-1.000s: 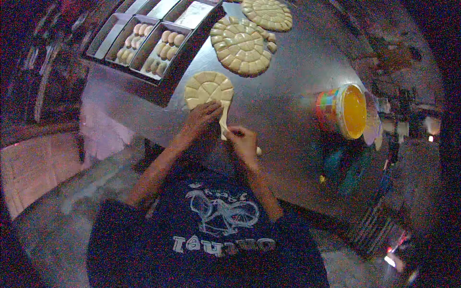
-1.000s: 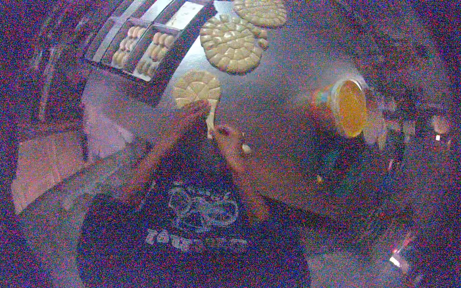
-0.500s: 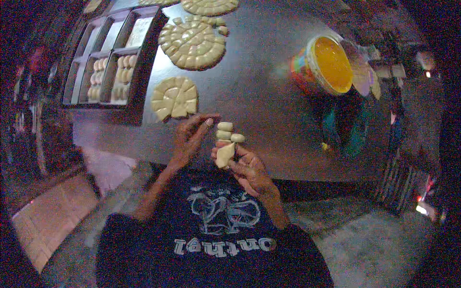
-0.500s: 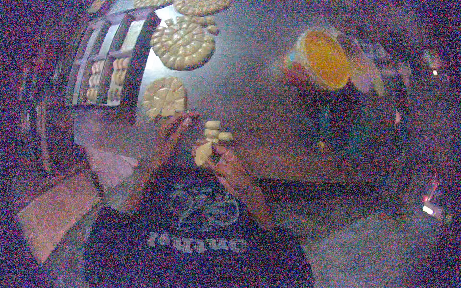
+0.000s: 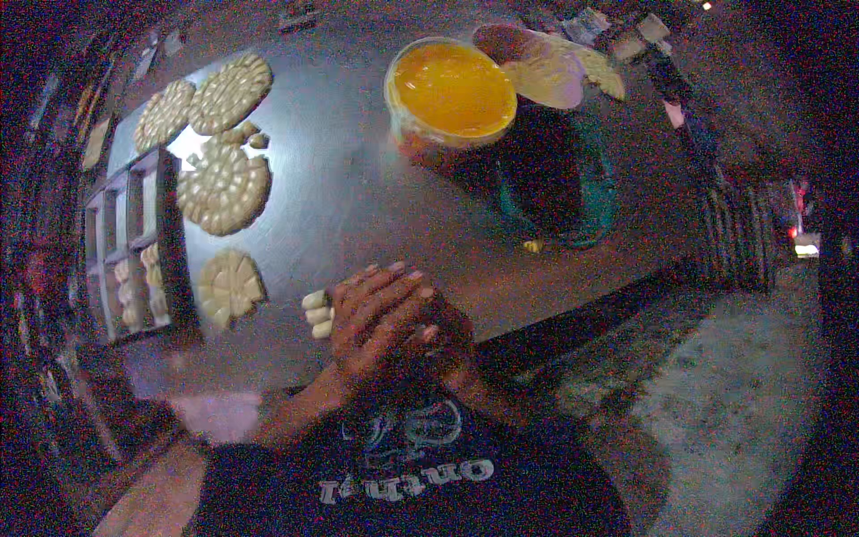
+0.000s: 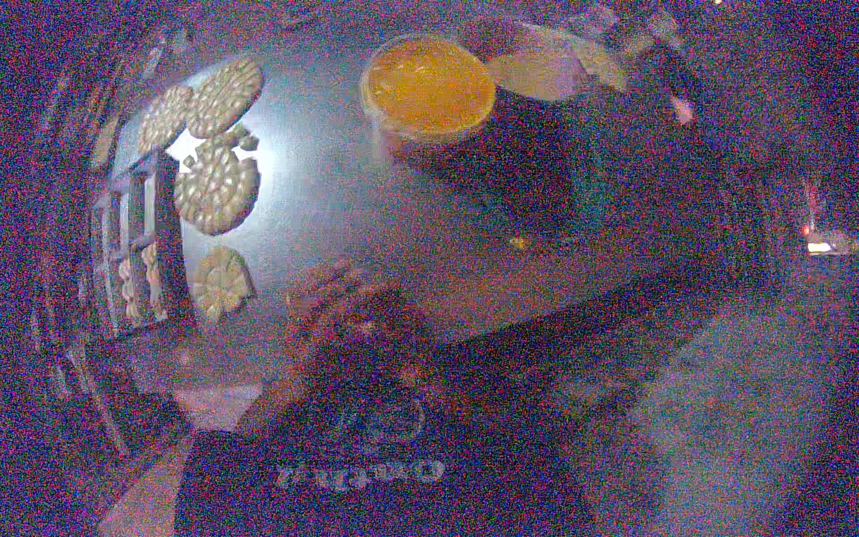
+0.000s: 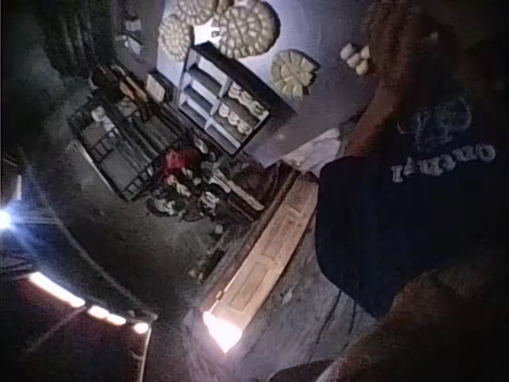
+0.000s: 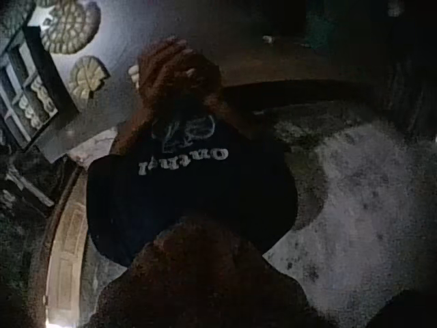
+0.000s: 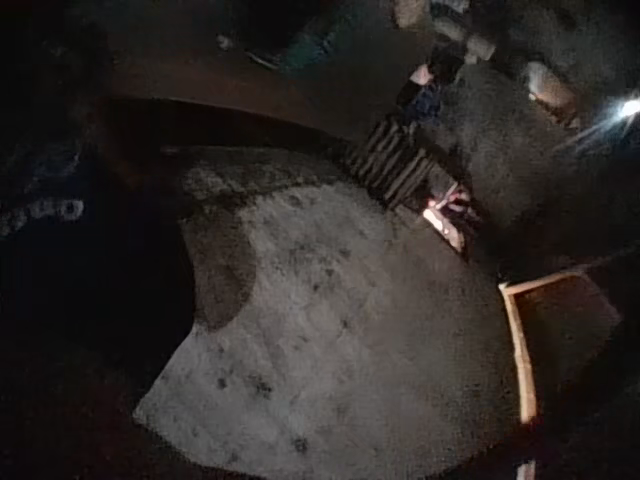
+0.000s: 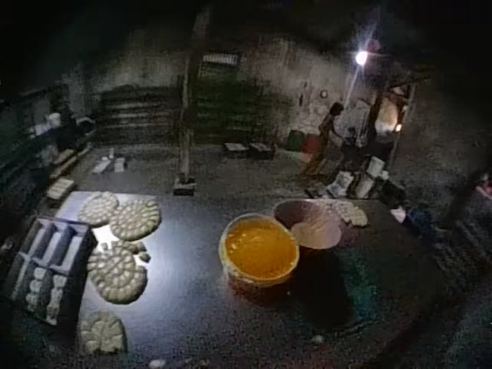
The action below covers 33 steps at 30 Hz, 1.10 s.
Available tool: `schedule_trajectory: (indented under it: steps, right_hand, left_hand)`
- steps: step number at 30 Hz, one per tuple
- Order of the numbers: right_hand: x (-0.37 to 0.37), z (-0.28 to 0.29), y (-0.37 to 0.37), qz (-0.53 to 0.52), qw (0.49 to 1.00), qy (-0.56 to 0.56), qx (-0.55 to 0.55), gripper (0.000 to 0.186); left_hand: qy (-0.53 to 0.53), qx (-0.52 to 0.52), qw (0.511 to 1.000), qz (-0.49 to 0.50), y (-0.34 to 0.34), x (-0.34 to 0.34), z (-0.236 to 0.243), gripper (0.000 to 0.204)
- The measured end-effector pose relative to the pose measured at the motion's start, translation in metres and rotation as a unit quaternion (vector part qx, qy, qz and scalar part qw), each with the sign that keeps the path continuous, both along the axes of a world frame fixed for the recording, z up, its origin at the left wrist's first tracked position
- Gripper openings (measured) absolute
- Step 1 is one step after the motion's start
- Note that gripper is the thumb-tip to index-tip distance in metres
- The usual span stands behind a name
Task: The person shapes dough pieces into small rolls, dips them in a bowl of dark liquid, and then places them into the sections of a divided baking tray.
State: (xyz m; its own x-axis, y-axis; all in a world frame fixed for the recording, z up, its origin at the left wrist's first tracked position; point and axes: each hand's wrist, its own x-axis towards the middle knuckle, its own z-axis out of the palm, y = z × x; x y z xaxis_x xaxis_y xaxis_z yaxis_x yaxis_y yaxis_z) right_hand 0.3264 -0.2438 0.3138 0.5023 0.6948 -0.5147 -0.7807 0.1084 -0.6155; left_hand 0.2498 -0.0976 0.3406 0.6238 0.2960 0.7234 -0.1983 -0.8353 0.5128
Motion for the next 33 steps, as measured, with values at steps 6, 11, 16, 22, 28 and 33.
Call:
schedule_trajectory:
  steps: [6,11,16,22,28,33]
  right_hand:
    - [0.054,0.005,-0.029,-0.015,1.000,-0.014,0.016,0.033]
    - [0.099,0.009,-0.042,-0.002,0.999,-0.052,0.010,0.030]
    - [0.166,0.037,-0.045,0.000,0.988,-0.156,-0.006,0.028]
    - [0.391,0.090,-0.003,0.058,0.866,-0.489,-0.094,0.025]
    - [0.656,0.024,0.058,0.399,0.489,-0.743,-0.221,0.022]
    - [0.660,-0.027,0.126,0.558,0.430,-0.695,-0.142,0.025]
  left_hand:
    - [0.032,0.019,0.989,-0.141,-0.033,0.064,0.026,0.028]
    - [0.052,-0.088,0.964,-0.247,-0.060,0.085,0.007,0.038]
    - [0.067,-0.397,0.862,-0.307,-0.078,0.125,-0.017,0.055]
    - [0.291,-0.513,0.798,-0.124,-0.024,0.082,0.005,0.040]
    - [0.117,-0.614,0.756,0.194,0.021,0.015,-0.039,0.037]
    - [0.063,-0.622,0.722,0.298,0.014,-0.013,-0.041,0.034]
